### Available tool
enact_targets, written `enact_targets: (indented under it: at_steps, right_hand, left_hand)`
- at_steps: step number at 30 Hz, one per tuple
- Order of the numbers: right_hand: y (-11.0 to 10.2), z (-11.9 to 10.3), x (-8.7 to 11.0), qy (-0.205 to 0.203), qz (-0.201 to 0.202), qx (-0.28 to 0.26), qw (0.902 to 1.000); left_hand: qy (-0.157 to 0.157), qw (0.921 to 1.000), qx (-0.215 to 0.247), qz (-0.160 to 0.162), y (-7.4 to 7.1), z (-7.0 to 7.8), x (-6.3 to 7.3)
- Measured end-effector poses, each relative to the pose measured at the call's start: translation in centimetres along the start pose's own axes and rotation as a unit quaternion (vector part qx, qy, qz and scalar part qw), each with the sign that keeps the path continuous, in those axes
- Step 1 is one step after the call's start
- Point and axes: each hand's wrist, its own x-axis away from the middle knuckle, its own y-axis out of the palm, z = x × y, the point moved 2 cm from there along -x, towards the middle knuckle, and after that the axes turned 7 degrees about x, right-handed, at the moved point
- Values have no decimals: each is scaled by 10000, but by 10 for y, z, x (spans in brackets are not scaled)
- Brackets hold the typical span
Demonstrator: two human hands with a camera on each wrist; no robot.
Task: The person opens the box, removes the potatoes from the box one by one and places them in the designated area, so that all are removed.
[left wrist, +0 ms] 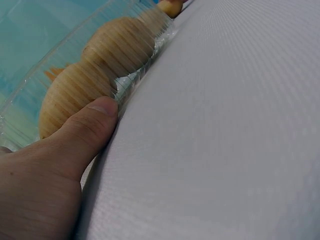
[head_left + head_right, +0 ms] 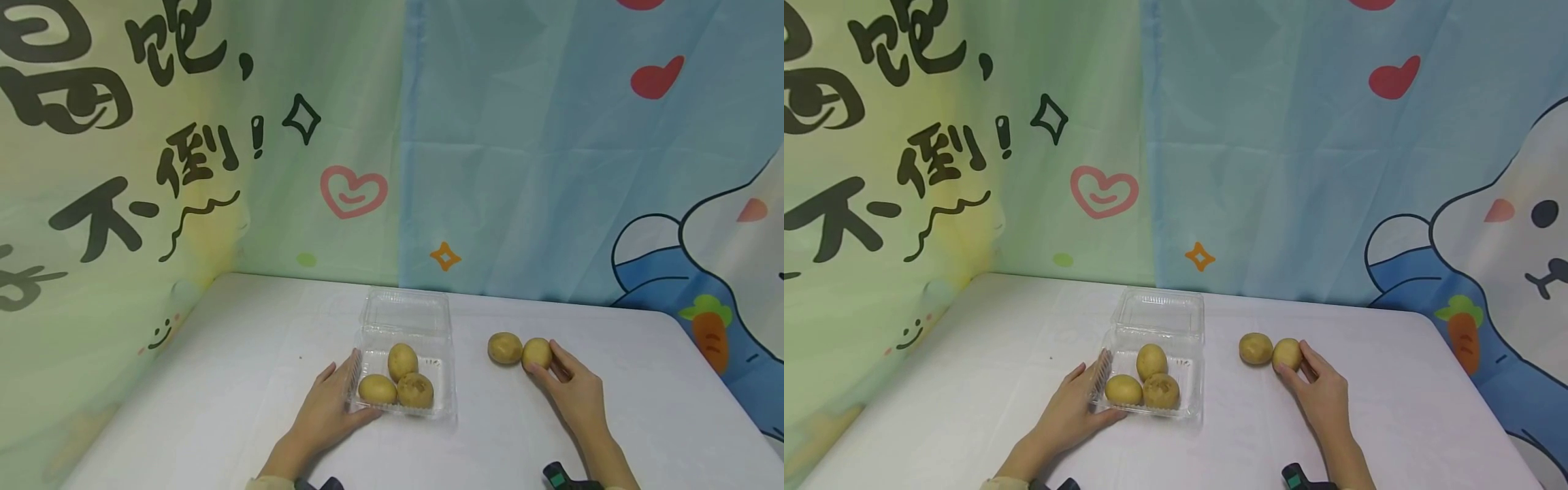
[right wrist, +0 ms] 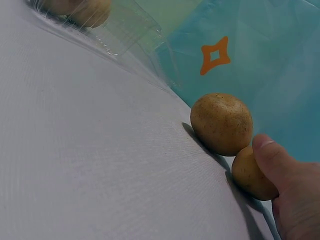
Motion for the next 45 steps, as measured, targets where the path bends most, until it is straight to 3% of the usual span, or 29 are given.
enact_targets:
  at_steps: [32, 39, 45]
  right_hand:
    - [-9, -5, -1, 589, 518, -51, 9969]
    - [-14, -18, 0, 460, 551, -281, 9970]
    - [-21, -39, 2, 112, 554, -341, 9978]
  left_hand:
    - [-140, 9998, 66, -140, -1, 2, -1]
    - [-217, 9995, 57, -208, -3, 2, -2]
    - [-246, 9994, 87, -215, -3, 1, -2]
